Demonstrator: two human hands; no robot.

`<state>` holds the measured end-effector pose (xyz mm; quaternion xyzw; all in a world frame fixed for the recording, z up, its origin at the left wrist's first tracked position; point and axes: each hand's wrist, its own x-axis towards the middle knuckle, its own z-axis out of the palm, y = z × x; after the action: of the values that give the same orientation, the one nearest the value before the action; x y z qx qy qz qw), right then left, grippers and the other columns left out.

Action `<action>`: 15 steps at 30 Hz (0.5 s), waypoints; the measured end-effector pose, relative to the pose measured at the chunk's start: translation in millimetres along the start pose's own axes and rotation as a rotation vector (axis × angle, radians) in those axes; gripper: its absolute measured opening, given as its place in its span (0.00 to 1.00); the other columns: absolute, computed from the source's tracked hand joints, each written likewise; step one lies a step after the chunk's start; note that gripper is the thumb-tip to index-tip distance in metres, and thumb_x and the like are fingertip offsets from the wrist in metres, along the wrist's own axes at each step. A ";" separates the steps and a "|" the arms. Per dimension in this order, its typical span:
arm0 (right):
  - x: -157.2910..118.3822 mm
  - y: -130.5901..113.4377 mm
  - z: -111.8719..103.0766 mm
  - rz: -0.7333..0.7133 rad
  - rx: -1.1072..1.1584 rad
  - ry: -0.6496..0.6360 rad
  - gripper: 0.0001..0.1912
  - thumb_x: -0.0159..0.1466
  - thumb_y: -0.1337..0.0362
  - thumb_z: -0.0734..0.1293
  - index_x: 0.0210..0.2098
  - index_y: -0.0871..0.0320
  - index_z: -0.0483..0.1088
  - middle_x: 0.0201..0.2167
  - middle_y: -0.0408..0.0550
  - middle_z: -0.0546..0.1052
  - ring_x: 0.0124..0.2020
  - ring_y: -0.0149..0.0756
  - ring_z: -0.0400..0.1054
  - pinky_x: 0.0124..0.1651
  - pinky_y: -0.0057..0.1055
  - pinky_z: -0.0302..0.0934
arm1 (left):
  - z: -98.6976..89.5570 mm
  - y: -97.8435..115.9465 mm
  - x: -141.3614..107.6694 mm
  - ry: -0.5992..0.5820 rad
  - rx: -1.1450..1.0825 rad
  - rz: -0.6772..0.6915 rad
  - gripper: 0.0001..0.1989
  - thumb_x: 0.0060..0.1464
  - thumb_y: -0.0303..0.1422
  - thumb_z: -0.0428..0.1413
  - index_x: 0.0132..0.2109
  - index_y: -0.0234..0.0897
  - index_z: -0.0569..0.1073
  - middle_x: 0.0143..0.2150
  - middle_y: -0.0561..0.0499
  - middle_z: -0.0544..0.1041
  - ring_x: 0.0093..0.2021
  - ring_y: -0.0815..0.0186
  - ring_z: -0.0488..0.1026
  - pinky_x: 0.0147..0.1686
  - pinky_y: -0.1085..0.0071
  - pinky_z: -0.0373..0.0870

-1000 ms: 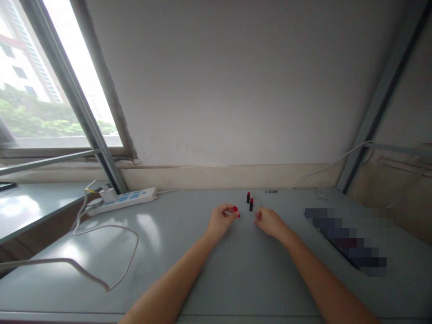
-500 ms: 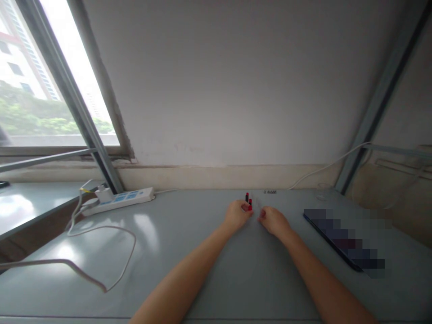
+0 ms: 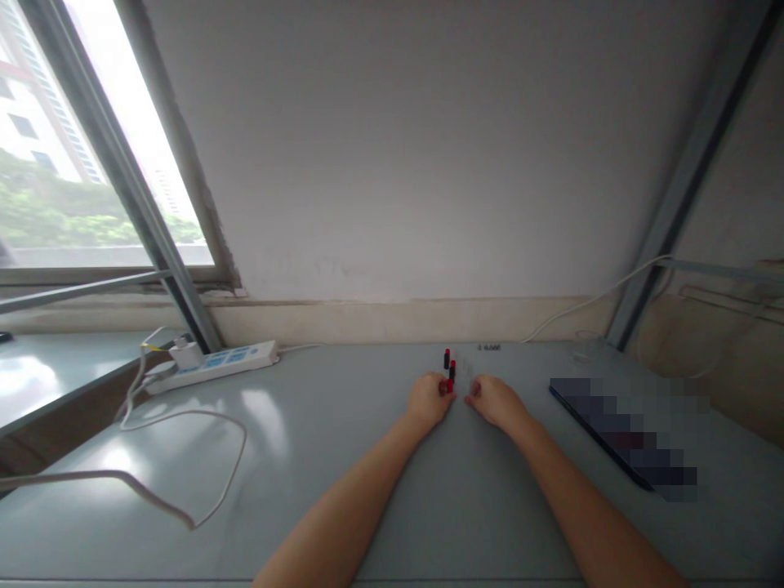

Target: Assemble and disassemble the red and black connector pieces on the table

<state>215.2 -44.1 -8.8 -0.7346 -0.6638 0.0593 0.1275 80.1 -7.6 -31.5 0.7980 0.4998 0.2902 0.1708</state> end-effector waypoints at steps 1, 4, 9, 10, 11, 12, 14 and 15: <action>0.1 -0.1 -0.1 0.004 0.000 -0.003 0.08 0.54 0.62 0.64 0.31 0.60 0.69 0.33 0.51 0.75 0.35 0.37 0.68 0.30 0.27 0.52 | -1.0 0.2 -1.5 0.004 0.009 0.011 0.10 0.43 0.31 0.55 0.36 0.33 0.72 0.32 0.44 0.74 0.33 0.61 0.69 0.34 0.70 0.62; -0.2 -0.7 -0.5 0.010 -0.005 -0.005 0.09 0.54 0.61 0.63 0.32 0.60 0.69 0.33 0.51 0.75 0.35 0.36 0.68 0.31 0.26 0.52 | -5.7 2.7 -7.2 0.007 0.050 0.033 0.20 0.45 0.33 0.55 0.47 0.35 0.66 0.36 0.45 0.73 0.38 0.61 0.69 0.38 0.70 0.62; -1.8 -1.8 -1.0 -0.001 -0.004 -0.011 0.10 0.55 0.62 0.62 0.33 0.60 0.69 0.34 0.52 0.75 0.36 0.37 0.68 0.32 0.26 0.53 | -14.1 11.3 -14.6 0.002 0.136 0.108 0.17 0.52 0.34 0.47 0.51 0.39 0.64 0.41 0.48 0.73 0.40 0.64 0.69 0.40 0.71 0.63; -2.0 -2.0 -1.0 -0.006 -0.001 -0.014 0.09 0.56 0.62 0.61 0.34 0.60 0.69 0.34 0.52 0.75 0.35 0.36 0.68 0.31 0.26 0.53 | -15.1 12.6 -15.3 0.000 0.150 0.124 0.15 0.53 0.33 0.46 0.49 0.40 0.66 0.41 0.49 0.73 0.41 0.65 0.69 0.40 0.72 0.63; -2.1 -2.3 -0.9 -0.013 0.002 -0.015 0.09 0.56 0.63 0.61 0.34 0.60 0.69 0.34 0.52 0.75 0.35 0.36 0.68 0.32 0.26 0.53 | -15.8 13.4 -15.7 -0.002 0.162 0.134 0.14 0.54 0.32 0.45 0.47 0.40 0.68 0.41 0.49 0.73 0.41 0.65 0.69 0.40 0.72 0.63; -2.3 -2.6 -0.8 -0.021 0.004 -0.014 0.09 0.57 0.64 0.60 0.33 0.60 0.69 0.34 0.53 0.75 0.35 0.36 0.68 0.32 0.26 0.53 | -16.2 13.8 -15.8 -0.001 0.171 0.137 0.13 0.54 0.31 0.44 0.44 0.40 0.69 0.41 0.50 0.73 0.41 0.65 0.69 0.40 0.72 0.64; -2.5 -3.1 -0.4 -0.042 0.006 -0.009 0.09 0.57 0.66 0.58 0.34 0.61 0.69 0.35 0.53 0.74 0.36 0.36 0.68 0.33 0.27 0.53 | -16.2 13.5 -15.6 0.008 0.174 0.137 0.13 0.53 0.29 0.44 0.42 0.40 0.70 0.40 0.49 0.74 0.40 0.65 0.69 0.38 0.72 0.64; -2.7 -3.4 -0.3 -0.054 0.006 -0.003 0.10 0.58 0.68 0.57 0.34 0.61 0.69 0.35 0.54 0.74 0.36 0.36 0.67 0.33 0.27 0.53 | -15.8 12.9 -15.3 0.017 0.166 0.138 0.13 0.53 0.28 0.44 0.41 0.39 0.70 0.39 0.49 0.74 0.39 0.65 0.70 0.38 0.72 0.64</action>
<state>211.7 -46.5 -7.8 -0.7158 -0.6836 0.0590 0.1300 74.0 -27.3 -16.5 0.8394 0.4674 0.2656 0.0796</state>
